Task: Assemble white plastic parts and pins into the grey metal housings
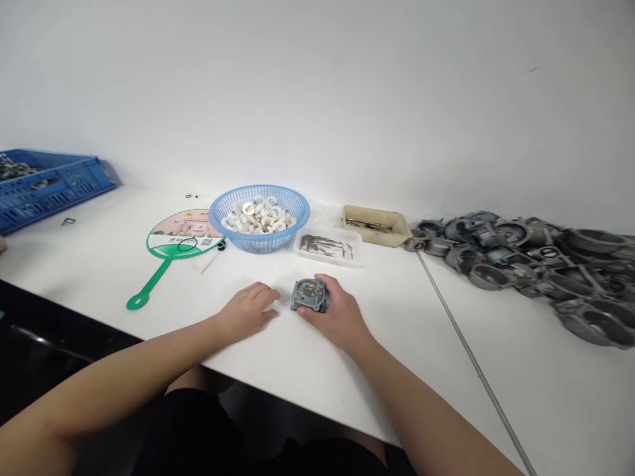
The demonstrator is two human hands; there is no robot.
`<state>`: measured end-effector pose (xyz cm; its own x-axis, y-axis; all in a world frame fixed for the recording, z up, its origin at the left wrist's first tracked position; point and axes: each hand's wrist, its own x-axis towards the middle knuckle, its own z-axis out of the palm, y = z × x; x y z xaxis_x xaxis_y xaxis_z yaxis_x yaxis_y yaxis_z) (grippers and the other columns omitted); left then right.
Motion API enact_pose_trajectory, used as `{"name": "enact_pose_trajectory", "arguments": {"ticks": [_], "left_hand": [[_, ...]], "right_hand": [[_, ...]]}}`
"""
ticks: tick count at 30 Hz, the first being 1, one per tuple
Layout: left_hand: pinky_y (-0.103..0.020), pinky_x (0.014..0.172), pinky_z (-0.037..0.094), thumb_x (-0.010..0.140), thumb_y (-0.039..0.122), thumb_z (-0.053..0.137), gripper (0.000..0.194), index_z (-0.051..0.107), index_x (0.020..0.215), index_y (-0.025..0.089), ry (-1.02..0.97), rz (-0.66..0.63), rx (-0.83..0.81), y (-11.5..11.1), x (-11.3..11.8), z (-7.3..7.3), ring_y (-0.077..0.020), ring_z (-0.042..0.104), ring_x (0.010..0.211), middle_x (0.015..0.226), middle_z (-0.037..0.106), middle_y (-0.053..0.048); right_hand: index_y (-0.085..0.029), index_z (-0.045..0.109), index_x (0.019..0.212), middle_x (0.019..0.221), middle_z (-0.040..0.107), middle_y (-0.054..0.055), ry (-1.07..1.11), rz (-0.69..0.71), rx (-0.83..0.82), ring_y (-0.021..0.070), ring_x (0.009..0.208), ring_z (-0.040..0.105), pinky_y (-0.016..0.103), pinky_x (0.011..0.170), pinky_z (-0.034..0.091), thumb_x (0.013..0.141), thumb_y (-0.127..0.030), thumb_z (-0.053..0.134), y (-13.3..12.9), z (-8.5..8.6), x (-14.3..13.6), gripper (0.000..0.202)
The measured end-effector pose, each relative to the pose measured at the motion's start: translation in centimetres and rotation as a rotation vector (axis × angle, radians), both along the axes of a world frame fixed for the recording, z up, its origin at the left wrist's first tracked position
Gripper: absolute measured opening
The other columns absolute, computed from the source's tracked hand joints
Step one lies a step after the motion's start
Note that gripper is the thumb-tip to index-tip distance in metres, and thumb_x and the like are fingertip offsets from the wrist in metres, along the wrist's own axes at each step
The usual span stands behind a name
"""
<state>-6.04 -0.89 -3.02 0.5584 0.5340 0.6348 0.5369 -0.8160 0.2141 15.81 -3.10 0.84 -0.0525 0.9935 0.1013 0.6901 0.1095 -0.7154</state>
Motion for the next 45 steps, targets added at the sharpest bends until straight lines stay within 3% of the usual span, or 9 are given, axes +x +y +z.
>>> {"name": "enact_pose_trajectory", "arguments": {"ticks": [7, 11, 15, 19, 24, 31, 36, 39, 45], "left_hand": [[-0.038, 0.084, 0.046, 0.076, 0.039, 0.063, 0.054, 0.042, 0.120, 0.015, 0.132, 0.060, -0.198, -0.6, -0.3, 0.7, -0.0258, 0.049, 0.102, 0.110, 0.052, -0.012], [-0.044, 0.087, 0.042, 0.067, 0.061, 0.061, 0.077, 0.039, 0.125, 0.015, 0.251, 0.318, -0.262, -1.4, -0.1, 1.5, -0.0313, 0.047, 0.104, 0.115, 0.049, -0.014], [-0.041, 0.076, 0.045, 0.071, 0.067, 0.051, 0.075, 0.041, 0.123, 0.015, 0.345, 0.604, -0.369, -2.9, 0.4, 2.4, -0.0312, 0.052, 0.094, 0.107, 0.052, -0.013], [-0.036, 0.070, 0.046, 0.072, 0.068, 0.048, 0.061, 0.050, 0.106, 0.017, 0.368, 0.702, -0.453, -3.1, 0.9, 2.7, -0.0280, 0.055, 0.088, 0.097, 0.054, -0.010], [-0.034, 0.065, 0.046, 0.074, 0.067, 0.045, 0.054, 0.053, 0.093, 0.018, 0.378, 0.689, -0.469, -2.3, 1.5, 2.7, -0.0264, 0.058, 0.083, 0.090, 0.054, -0.008], [-0.034, 0.061, 0.045, 0.086, 0.044, 0.040, 0.032, 0.056, 0.091, 0.016, 0.399, 0.645, -0.394, -1.7, 1.2, 2.3, -0.0253, 0.060, 0.073, 0.086, 0.057, -0.008], [-0.030, 0.069, 0.045, 0.090, 0.028, 0.034, 0.028, 0.056, 0.102, 0.016, 0.106, 0.527, -0.547, -0.4, 0.0, 2.1, -0.0202, 0.061, 0.074, 0.082, 0.064, -0.006], [-0.026, 0.067, 0.044, 0.090, 0.027, 0.035, 0.028, 0.061, 0.093, 0.018, -0.039, 0.437, -0.643, 0.2, -0.6, 2.3, -0.0159, 0.060, 0.068, 0.077, 0.065, -0.002], [-0.028, 0.074, 0.042, 0.086, 0.019, 0.042, 0.022, 0.064, 0.084, 0.017, 0.103, 0.441, -0.499, 0.3, -0.4, 2.8, -0.0183, 0.059, 0.081, 0.083, 0.065, -0.004]], "right_hand": [[-0.026, 0.044, 0.120, 0.108, 0.062, 0.003, -0.001, 0.000, 0.040, 0.0229, 0.097, 0.060, 0.037, 0.084, 0.047, 0.062, -0.046, 0.070, 0.3, -0.5, 0.0, 0.067], [-0.026, 0.044, 0.121, 0.109, 0.061, 0.003, -0.012, -0.009, 0.052, 0.0231, 0.097, 0.060, 0.037, 0.084, 0.047, 0.062, -0.046, 0.069, 0.3, -0.6, 0.0, 0.067], [-0.026, 0.044, 0.121, 0.111, 0.061, 0.003, -0.016, -0.006, 0.054, 0.0231, 0.097, 0.060, 0.037, 0.084, 0.047, 0.063, -0.046, 0.069, 0.4, -0.5, 0.0, 0.065], [-0.026, 0.044, 0.122, 0.113, 0.060, 0.003, -0.030, -0.007, 0.056, 0.0237, 0.099, 0.059, 0.037, 0.085, 0.047, 0.064, -0.046, 0.068, 0.4, -0.5, 0.0, 0.065], [-0.026, 0.046, 0.120, 0.110, 0.062, 0.003, -0.019, -0.035, 0.064, 0.0235, 0.097, 0.060, 0.037, 0.084, 0.047, 0.064, -0.042, 0.068, 0.2, -0.1, -0.3, 0.062], [-0.026, 0.047, 0.118, 0.109, 0.062, 0.003, -0.002, -0.038, 0.071, 0.0235, 0.097, 0.060, 0.037, 0.085, 0.046, 0.063, -0.041, 0.069, 0.0, 0.0, -0.4, 0.061], [-0.026, 0.044, 0.120, 0.111, 0.061, 0.003, -0.017, 0.001, 0.027, 0.0234, 0.099, 0.059, 0.037, 0.085, 0.047, 0.064, -0.045, 0.068, 0.3, -0.2, 0.0, 0.064], [-0.027, 0.044, 0.122, 0.113, 0.060, 0.004, -0.023, 0.010, 0.033, 0.0240, 0.101, 0.058, 0.038, 0.086, 0.046, 0.064, -0.045, 0.067, 0.3, -0.2, 0.2, 0.065], [-0.026, 0.044, 0.122, 0.112, 0.060, 0.004, -0.019, -0.004, 0.032, 0.0242, 0.099, 0.059, 0.038, 0.085, 0.046, 0.065, -0.043, 0.067, 0.2, -0.1, 0.2, 0.064]]}}
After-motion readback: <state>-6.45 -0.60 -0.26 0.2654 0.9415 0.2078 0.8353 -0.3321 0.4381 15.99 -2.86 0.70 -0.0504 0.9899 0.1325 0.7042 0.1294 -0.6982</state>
